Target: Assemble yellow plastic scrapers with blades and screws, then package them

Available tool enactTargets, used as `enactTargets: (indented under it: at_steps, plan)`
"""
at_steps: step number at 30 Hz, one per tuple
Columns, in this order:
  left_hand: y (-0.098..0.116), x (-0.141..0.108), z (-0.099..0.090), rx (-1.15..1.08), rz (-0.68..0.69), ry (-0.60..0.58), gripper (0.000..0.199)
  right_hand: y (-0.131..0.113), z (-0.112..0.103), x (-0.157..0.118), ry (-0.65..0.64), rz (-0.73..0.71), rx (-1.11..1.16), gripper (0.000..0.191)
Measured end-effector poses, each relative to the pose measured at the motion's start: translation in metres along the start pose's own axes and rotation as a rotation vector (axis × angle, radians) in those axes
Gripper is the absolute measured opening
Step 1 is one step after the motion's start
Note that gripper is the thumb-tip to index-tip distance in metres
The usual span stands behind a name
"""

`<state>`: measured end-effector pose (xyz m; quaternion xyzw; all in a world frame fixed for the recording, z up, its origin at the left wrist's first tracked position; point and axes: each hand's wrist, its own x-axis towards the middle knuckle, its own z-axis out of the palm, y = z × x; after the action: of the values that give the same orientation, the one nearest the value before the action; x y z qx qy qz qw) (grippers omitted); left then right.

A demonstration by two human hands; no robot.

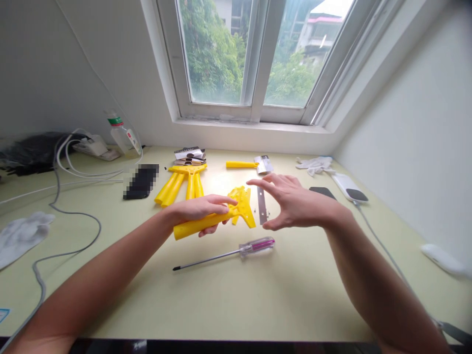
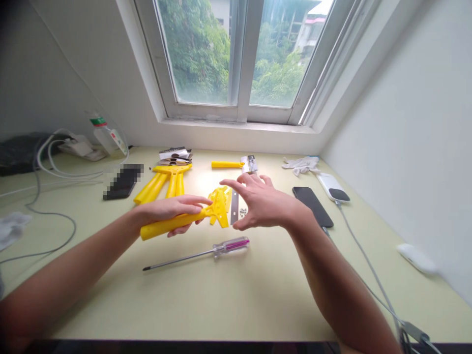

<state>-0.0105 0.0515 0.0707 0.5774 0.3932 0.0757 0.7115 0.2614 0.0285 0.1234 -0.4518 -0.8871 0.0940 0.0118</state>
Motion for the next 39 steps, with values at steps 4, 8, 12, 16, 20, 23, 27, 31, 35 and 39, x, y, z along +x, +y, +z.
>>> enactTargets:
  at_steps: [4,8,12,16,20,23,27,31,35,39]
  plan:
    - [-0.002,0.0,0.0,0.022,0.009,-0.079,0.059,-0.011,0.007,0.002,-0.038,-0.073,-0.006,0.092]
    - [-0.003,0.0,0.001,-0.003,0.021,-0.098,0.06,-0.012,0.01,0.003,-0.087,-0.087,-0.002,0.095]
    - [-0.002,0.0,0.003,-0.036,0.029,-0.098,0.058,-0.013,0.009,0.003,-0.112,-0.094,0.004,0.093]
    - [-0.003,-0.001,0.004,-0.06,0.043,-0.093,0.057,-0.012,0.008,0.004,-0.094,-0.092,0.008,0.095]
    - [-0.003,-0.001,0.006,-0.091,0.053,-0.075,0.058,-0.009,0.007,0.004,-0.053,-0.101,0.044,0.093]
    - [-0.003,-0.001,0.006,-0.096,0.059,-0.067,0.059,-0.007,0.006,0.002,-0.033,-0.116,0.042,0.08]
    - [-0.003,-0.001,0.005,-0.098,0.066,-0.078,0.057,-0.004,0.004,0.001,-0.034,-0.1,0.039,0.076]
    - [-0.003,0.0,0.004,-0.11,0.08,-0.088,0.057,-0.001,0.003,0.001,-0.034,-0.101,0.061,0.076]
    - [-0.003,0.0,0.003,-0.123,0.116,-0.097,0.056,0.001,0.002,0.002,-0.028,-0.116,0.079,0.078]
    - [-0.004,0.001,0.003,-0.142,0.163,-0.116,0.054,0.003,0.0,0.003,-0.003,-0.143,0.105,0.078]
